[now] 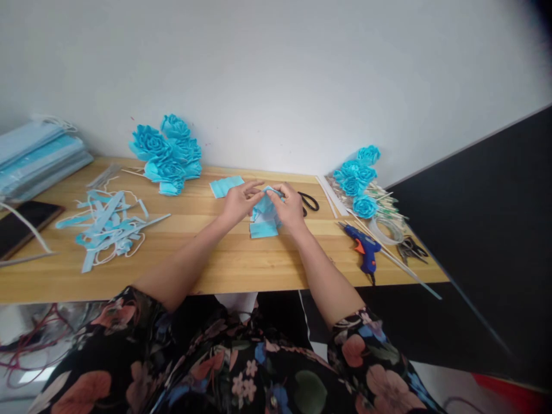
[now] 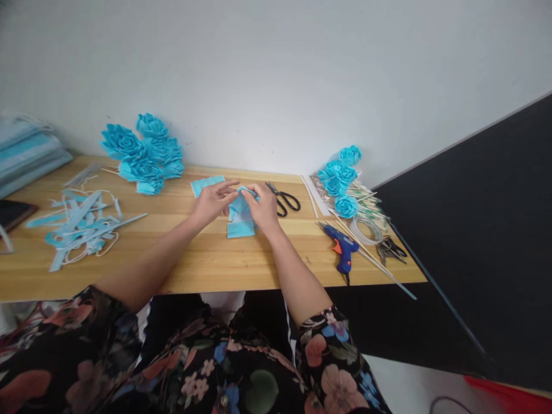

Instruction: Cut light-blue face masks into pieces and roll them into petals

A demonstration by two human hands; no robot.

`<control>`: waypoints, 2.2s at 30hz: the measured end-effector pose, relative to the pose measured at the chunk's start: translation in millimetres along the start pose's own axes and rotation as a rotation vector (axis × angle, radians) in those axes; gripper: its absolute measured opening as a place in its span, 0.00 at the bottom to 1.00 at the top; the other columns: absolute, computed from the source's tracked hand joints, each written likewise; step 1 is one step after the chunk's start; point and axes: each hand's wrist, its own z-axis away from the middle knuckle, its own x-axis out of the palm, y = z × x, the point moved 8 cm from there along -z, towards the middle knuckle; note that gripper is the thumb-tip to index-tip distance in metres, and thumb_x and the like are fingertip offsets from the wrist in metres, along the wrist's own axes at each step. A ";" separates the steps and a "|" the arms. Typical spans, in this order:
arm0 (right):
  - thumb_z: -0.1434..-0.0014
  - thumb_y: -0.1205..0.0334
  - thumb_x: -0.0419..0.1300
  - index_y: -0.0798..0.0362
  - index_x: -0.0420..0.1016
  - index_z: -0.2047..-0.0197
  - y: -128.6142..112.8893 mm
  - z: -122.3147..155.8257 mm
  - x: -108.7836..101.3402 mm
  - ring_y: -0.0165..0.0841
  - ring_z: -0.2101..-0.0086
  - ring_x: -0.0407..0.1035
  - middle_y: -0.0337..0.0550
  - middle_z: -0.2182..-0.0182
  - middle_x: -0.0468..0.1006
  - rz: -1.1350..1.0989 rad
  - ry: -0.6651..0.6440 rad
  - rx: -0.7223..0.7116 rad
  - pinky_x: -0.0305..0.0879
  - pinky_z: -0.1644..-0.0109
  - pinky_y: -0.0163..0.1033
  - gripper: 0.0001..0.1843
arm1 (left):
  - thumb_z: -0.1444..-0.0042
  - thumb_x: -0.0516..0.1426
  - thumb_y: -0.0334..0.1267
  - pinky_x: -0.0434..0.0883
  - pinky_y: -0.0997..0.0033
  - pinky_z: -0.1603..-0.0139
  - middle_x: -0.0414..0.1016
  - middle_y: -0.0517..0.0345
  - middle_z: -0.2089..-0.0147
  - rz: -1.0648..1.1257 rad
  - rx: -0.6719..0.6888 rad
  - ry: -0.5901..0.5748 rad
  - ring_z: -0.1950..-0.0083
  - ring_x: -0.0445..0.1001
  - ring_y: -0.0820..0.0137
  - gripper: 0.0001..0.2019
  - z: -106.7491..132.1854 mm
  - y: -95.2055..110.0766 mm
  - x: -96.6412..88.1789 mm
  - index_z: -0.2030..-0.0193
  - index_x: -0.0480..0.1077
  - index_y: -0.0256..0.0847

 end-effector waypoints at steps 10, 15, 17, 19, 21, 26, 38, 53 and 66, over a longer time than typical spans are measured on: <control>0.46 0.51 0.64 0.47 0.72 0.49 16.8 -0.5 8.0 0.35 0.60 0.71 0.42 0.61 0.77 -0.206 -0.004 0.133 0.69 0.56 0.41 0.22 | 0.46 0.59 0.41 0.55 0.76 0.82 0.69 0.63 0.86 0.020 -0.056 -0.012 0.85 0.62 0.76 0.10 -0.4 -0.2 -2.4 0.71 0.76 0.38; 0.48 0.50 0.65 0.47 0.61 0.37 27.5 0.2 21.5 0.35 0.61 0.72 0.42 0.62 0.76 -0.349 -0.101 0.205 0.70 0.58 0.40 0.37 | 0.47 0.60 0.45 0.52 0.75 0.83 0.71 0.61 0.84 0.136 -0.101 0.025 0.87 0.57 0.79 0.12 -1.5 -2.8 -8.4 0.66 0.76 0.37; 0.48 0.51 0.65 0.46 0.62 0.37 26.3 0.8 23.9 0.35 0.60 0.72 0.42 0.61 0.76 -0.328 -0.126 0.207 0.70 0.56 0.41 0.36 | 0.48 0.61 0.45 0.53 0.76 0.83 0.71 0.61 0.84 0.136 -0.096 0.000 0.86 0.58 0.78 0.12 -1.0 -2.3 -6.1 0.69 0.76 0.37; 0.48 0.54 0.64 0.46 0.64 0.38 24.2 0.7 22.8 0.35 0.59 0.71 0.43 0.58 0.77 -0.298 -0.123 0.200 0.70 0.55 0.41 0.34 | 0.48 0.61 0.46 0.53 0.75 0.83 0.71 0.61 0.83 0.136 -0.096 -0.028 0.85 0.59 0.78 0.12 -0.8 -2.6 -3.3 0.70 0.75 0.37; 0.48 0.57 0.62 0.46 0.65 0.39 22.7 -0.2 20.0 0.35 0.59 0.71 0.43 0.58 0.77 -0.270 -0.110 0.185 0.70 0.53 0.42 0.31 | 0.48 0.61 0.46 0.52 0.75 0.84 0.71 0.61 0.83 0.160 -0.102 -0.032 0.85 0.59 0.78 0.12 -1.8 -4.4 -3.1 0.69 0.74 0.37; 0.48 0.62 0.59 0.49 0.67 0.40 22.4 -2.7 14.2 0.35 0.63 0.71 0.40 0.66 0.76 -0.239 -0.071 0.131 0.69 0.51 0.45 0.30 | 0.45 0.60 0.42 0.49 0.76 0.85 0.67 0.63 0.85 0.252 -0.148 0.041 0.86 0.64 0.76 0.10 -7.6 -14.1 -12.1 0.69 0.68 0.39; 0.47 0.63 0.59 0.50 0.70 0.43 14.6 -1.5 12.7 0.33 0.63 0.70 0.40 0.65 0.76 -0.153 -0.059 0.095 0.68 0.50 0.44 0.26 | 0.49 0.65 0.40 0.76 0.70 0.66 0.78 0.57 0.72 0.431 -0.113 -0.012 0.71 0.79 0.70 0.12 -6.8 -9.8 -4.5 0.64 0.69 0.35; 0.43 0.49 0.59 0.54 0.71 0.71 14.5 -1.5 -0.4 0.28 0.71 0.64 0.36 0.75 0.72 -0.154 0.052 0.127 0.62 0.64 0.34 0.16 | 0.52 0.67 0.41 0.75 0.72 0.70 0.78 0.57 0.75 0.319 -0.097 -0.067 0.74 0.77 0.70 0.14 -2.8 -7.3 4.9 0.66 0.73 0.34; 0.36 0.59 0.53 0.50 0.77 0.50 61.2 1.4 -58.8 0.42 0.53 0.73 0.51 0.54 0.81 0.884 -0.138 0.464 0.65 0.52 0.42 0.16 | 0.44 0.62 0.33 0.60 0.83 0.82 0.74 0.63 0.76 0.631 -0.286 0.119 0.80 0.71 0.80 0.06 -15.3 -26.0 -34.1 0.65 0.68 0.36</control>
